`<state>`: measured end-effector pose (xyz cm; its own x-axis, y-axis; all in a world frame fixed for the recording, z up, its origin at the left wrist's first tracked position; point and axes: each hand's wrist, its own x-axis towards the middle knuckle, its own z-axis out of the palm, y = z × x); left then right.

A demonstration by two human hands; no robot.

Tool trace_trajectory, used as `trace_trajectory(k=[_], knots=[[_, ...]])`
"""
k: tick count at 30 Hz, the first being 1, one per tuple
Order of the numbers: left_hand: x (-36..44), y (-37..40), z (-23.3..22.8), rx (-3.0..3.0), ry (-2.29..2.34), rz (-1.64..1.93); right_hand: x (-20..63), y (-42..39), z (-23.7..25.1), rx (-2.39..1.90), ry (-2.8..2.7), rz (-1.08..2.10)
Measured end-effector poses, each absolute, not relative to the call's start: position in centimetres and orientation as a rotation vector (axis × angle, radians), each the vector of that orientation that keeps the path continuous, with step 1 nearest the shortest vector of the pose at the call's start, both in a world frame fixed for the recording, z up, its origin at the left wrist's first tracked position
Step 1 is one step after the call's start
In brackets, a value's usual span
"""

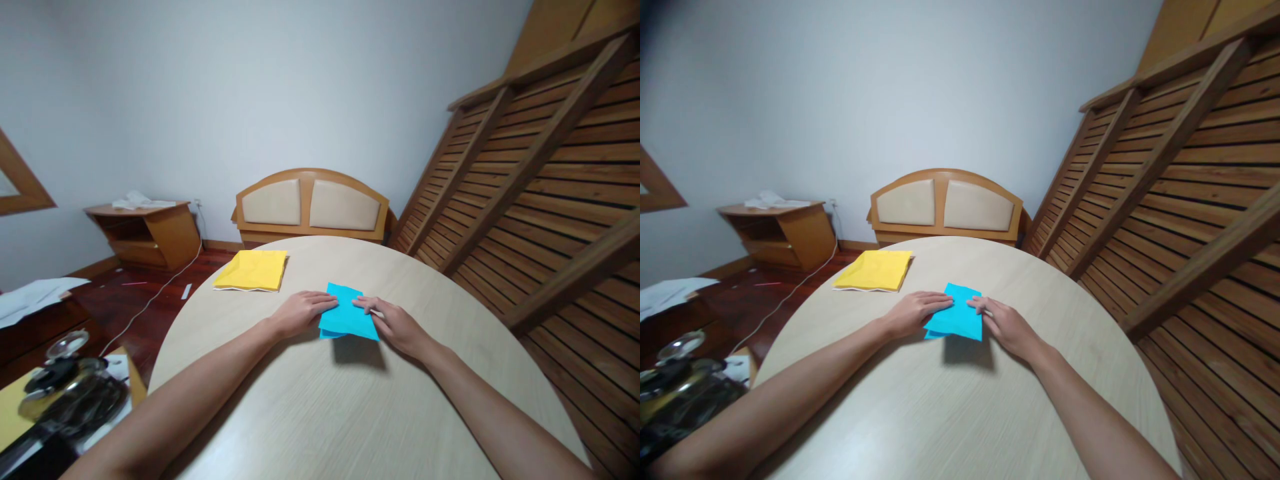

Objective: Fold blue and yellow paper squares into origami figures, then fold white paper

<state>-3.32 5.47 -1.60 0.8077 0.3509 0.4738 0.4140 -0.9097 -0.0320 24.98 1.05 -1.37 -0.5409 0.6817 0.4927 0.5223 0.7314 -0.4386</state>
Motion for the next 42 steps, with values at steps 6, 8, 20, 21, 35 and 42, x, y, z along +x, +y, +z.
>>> trace_trajectory(k=[6, 8, 20, 21, 35, 42], knots=[[-3.3, 5.3, -1.3, -2.757, -0.612, -0.811, 25.0, 1.1, -1.3, -0.879, -2.259, 0.185], [-3.2, 5.2, -1.2, -2.734, -0.605, -0.843, 25.0, 1.2, -1.3, -0.855, -2.254, 0.126], [-3.3, 4.9, -1.1, -2.655, -0.454, -0.975, 24.8, 0.9, -1.1, -0.821, -2.214, 0.003], [-3.3, 4.9, -1.1, -2.653, -0.447, -0.965, 24.8, 0.9, -1.1, -0.822, -2.213, -0.002], [-3.3, 4.6, -1.0, -2.645, -0.394, -0.958, 25.0, 0.9, -1.2, -0.913, -2.194, 0.032], [-3.6, 4.4, -0.8, -2.685, -0.349, -0.890, 25.1, 0.9, -1.1, -0.847, -2.218, 0.094]])
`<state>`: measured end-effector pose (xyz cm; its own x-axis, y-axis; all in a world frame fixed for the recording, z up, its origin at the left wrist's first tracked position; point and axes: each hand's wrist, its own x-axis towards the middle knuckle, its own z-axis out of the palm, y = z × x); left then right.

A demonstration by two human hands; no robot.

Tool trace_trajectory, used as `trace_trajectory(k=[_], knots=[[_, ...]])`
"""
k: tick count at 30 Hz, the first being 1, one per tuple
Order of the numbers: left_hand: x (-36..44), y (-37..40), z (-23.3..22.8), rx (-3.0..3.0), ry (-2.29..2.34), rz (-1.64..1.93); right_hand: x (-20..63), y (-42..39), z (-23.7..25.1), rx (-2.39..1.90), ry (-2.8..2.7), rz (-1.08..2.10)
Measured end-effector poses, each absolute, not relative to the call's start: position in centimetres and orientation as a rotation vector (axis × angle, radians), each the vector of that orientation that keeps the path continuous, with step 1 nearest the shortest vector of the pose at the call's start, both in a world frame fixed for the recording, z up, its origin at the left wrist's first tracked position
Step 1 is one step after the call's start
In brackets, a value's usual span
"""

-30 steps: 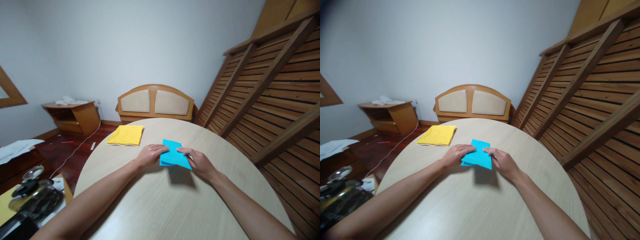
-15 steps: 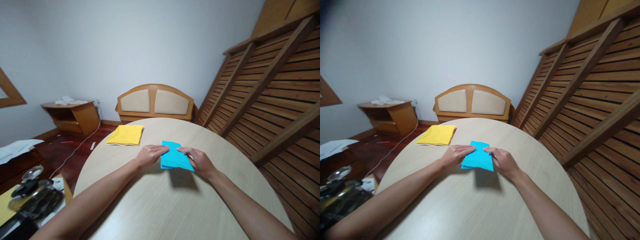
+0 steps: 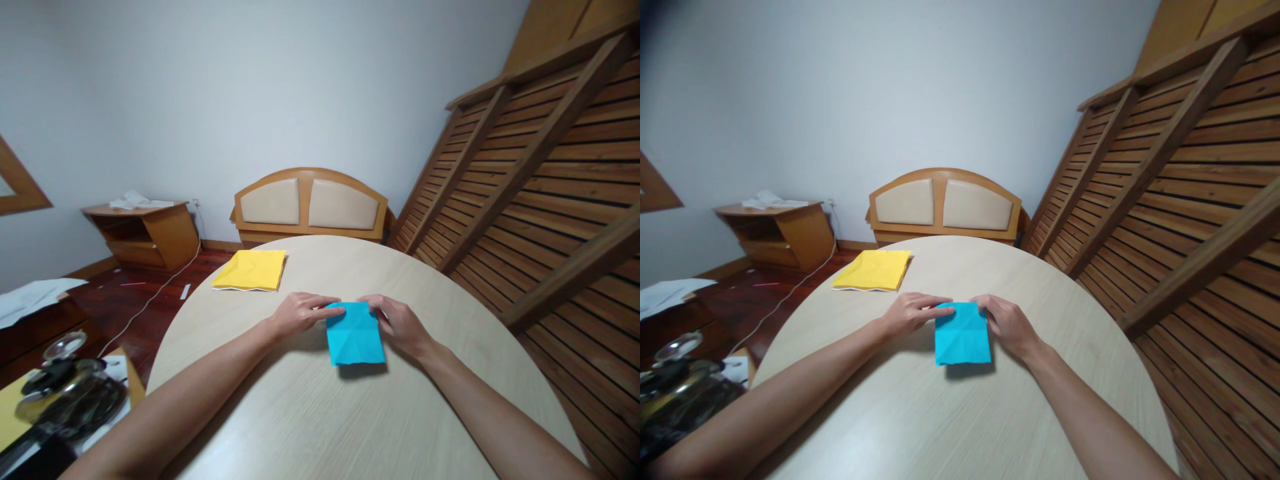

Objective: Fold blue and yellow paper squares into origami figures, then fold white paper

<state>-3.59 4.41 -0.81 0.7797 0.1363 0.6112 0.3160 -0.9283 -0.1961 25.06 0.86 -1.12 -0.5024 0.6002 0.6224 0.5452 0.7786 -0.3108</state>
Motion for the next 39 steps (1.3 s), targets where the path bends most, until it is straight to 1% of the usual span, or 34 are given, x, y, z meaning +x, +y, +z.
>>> trace_trajectory(k=[5, 12, 19, 23, 27, 39], knots=[[-3.5, 4.6, -1.0, -2.712, -0.376, -0.843, 24.8, 0.6, -0.5, -0.790, -2.241, 0.061], [-3.0, 4.1, -0.8, -2.721, -0.355, -0.956, 24.5, 0.1, -0.4, -0.777, -2.246, -0.074], [-1.6, 3.1, -0.4, -2.669, -0.634, -1.167, 23.5, -0.3, 0.1, -0.720, -2.276, -0.187], [-1.0, 3.0, -0.5, -2.677, -0.657, -1.159, 22.7, -0.5, -0.1, -0.693, -2.238, -0.130], [-0.6, 2.6, -0.3, -2.705, -0.668, -1.204, 21.8, -0.8, -0.4, -0.800, -2.061, -0.085], [-0.1, 1.4, 0.7, -2.854, -0.796, -1.260, 21.6, -0.9, 0.0, -0.885, -1.962, 0.155]])
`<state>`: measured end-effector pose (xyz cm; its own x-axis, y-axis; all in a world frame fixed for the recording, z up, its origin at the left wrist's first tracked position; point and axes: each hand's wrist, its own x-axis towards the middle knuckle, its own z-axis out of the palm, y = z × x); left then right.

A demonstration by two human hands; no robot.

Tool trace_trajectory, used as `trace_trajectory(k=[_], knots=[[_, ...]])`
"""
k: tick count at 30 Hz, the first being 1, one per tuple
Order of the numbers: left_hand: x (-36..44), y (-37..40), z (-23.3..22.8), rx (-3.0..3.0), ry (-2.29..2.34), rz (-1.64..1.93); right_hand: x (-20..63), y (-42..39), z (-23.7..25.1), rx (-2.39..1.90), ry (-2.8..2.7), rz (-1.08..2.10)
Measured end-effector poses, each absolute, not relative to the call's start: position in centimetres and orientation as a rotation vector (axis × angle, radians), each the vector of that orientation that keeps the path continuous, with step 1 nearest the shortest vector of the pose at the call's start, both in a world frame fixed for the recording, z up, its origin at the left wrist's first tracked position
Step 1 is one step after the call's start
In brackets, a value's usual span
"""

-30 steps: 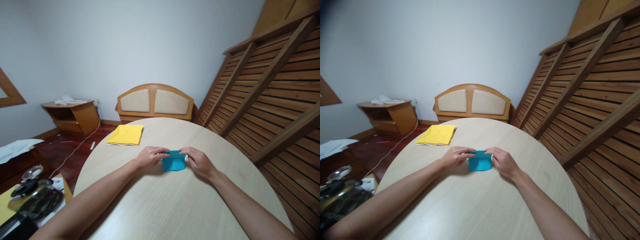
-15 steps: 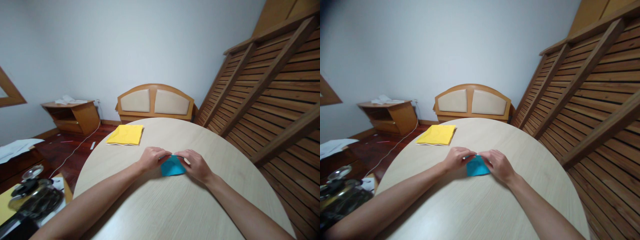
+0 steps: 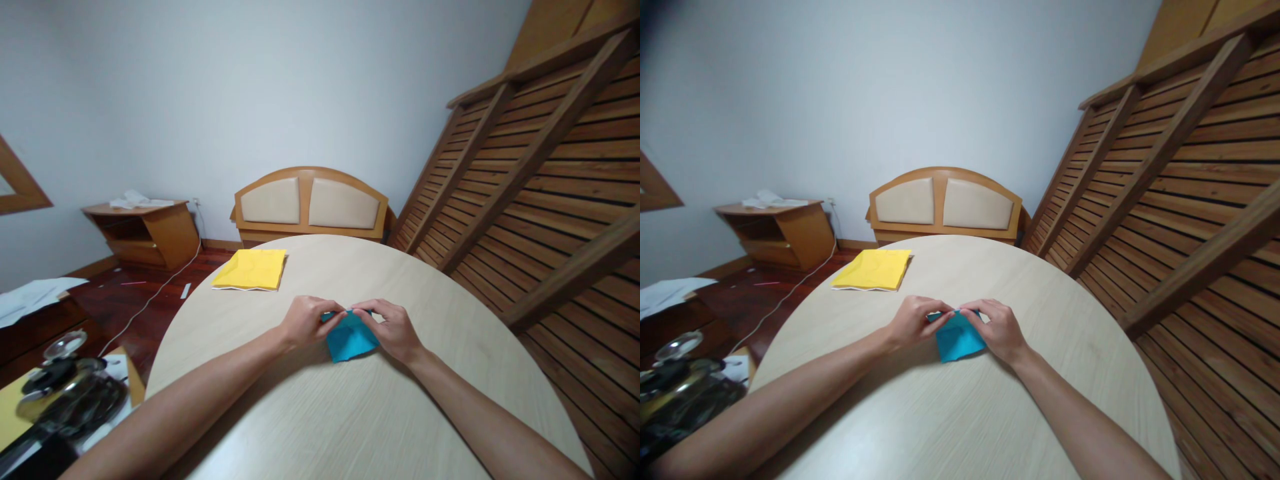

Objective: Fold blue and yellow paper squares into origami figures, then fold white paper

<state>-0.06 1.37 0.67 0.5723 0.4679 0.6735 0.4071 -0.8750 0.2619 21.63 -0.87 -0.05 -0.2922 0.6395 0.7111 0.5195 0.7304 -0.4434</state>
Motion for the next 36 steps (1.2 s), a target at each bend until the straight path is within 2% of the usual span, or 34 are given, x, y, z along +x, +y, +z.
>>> trace_trajectory(k=[9, 18, 27, 36], knots=[[0.08, 1.45, 0.96, 2.406, 0.926, 1.265, 21.49, -0.39, -0.51, -1.002, -1.814, 0.432], [0.16, 1.49, 0.98, 2.375, 0.949, 1.119, 21.71, -0.57, -0.56, -1.006, -1.950, 0.501], [-0.02, 1.75, 0.74, 2.291, 1.066, 1.207, 21.74, -0.01, -0.43, -1.044, -1.700, 0.592], [0.03, 1.45, 1.06, 2.308, 0.997, 1.105, 22.00, -0.37, -0.14, -1.025, -1.818, 0.594]])
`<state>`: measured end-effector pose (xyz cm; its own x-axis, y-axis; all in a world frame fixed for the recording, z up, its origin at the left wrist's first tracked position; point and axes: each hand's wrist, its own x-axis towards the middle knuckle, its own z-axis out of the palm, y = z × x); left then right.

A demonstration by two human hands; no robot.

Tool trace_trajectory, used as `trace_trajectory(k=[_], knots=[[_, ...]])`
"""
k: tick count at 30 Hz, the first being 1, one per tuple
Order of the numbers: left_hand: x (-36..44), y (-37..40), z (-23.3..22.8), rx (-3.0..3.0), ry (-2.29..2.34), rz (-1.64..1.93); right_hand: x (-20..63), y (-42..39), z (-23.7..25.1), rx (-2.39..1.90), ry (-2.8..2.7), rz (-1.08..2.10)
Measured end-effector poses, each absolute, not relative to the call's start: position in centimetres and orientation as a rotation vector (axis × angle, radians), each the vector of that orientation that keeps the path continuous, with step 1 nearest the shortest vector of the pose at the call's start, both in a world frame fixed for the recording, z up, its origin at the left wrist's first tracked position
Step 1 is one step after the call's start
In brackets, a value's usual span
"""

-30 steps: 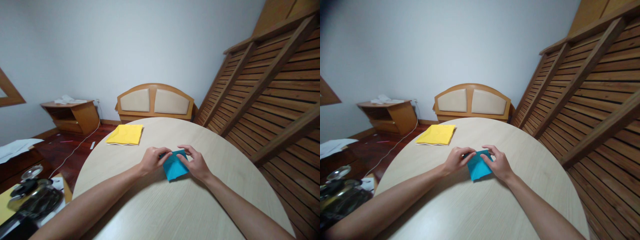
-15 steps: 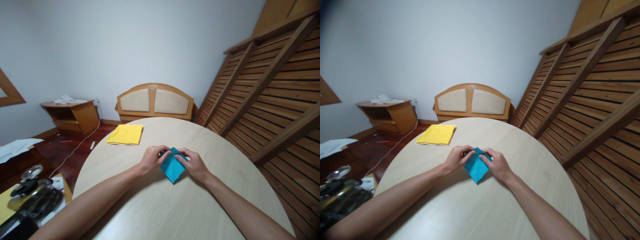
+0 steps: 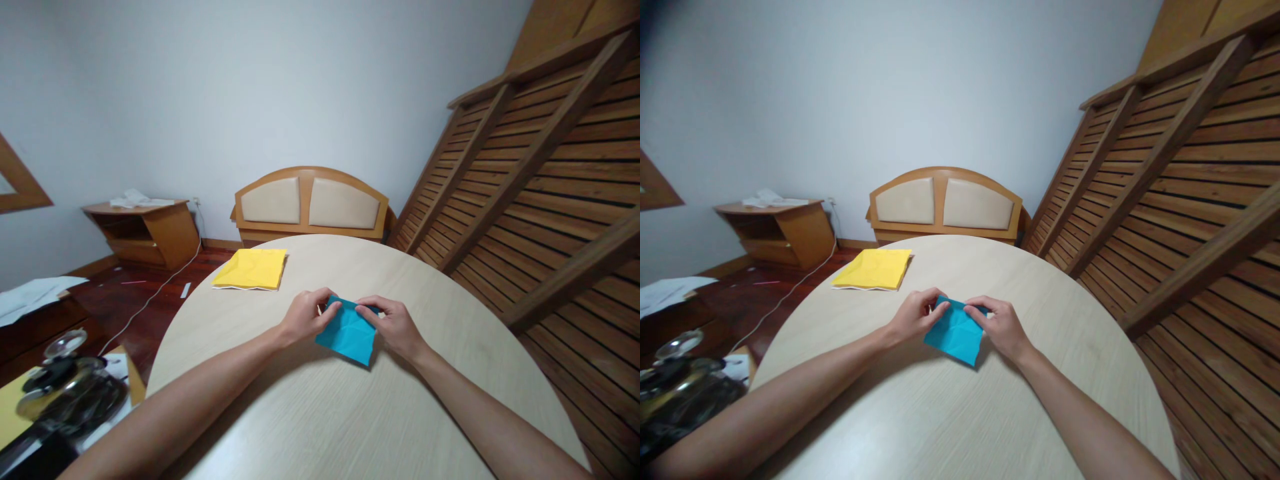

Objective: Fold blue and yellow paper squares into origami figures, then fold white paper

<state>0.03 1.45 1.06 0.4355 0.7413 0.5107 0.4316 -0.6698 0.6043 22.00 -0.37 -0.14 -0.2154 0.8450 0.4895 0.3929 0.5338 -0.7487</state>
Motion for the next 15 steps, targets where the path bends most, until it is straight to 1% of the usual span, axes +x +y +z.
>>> trace_trajectory(k=[3, 8, 11, 15], knots=[[0.08, 1.55, 1.00, 2.198, 0.959, 1.142, 21.95, -0.08, -0.49, -1.045, -1.734, 0.620], [0.19, 1.84, 0.70, 1.975, 0.893, 1.215, 21.88, 0.37, -1.16, -1.018, -1.584, 0.802], [0.12, 1.98, 0.63, 1.990, 0.901, 1.177, 21.91, 0.25, -1.06, -1.031, -1.649, 0.725], [0.08, 1.95, 0.66, 2.163, 0.970, 1.069, 21.85, -0.21, -0.55, -1.025, -1.810, 0.580]])
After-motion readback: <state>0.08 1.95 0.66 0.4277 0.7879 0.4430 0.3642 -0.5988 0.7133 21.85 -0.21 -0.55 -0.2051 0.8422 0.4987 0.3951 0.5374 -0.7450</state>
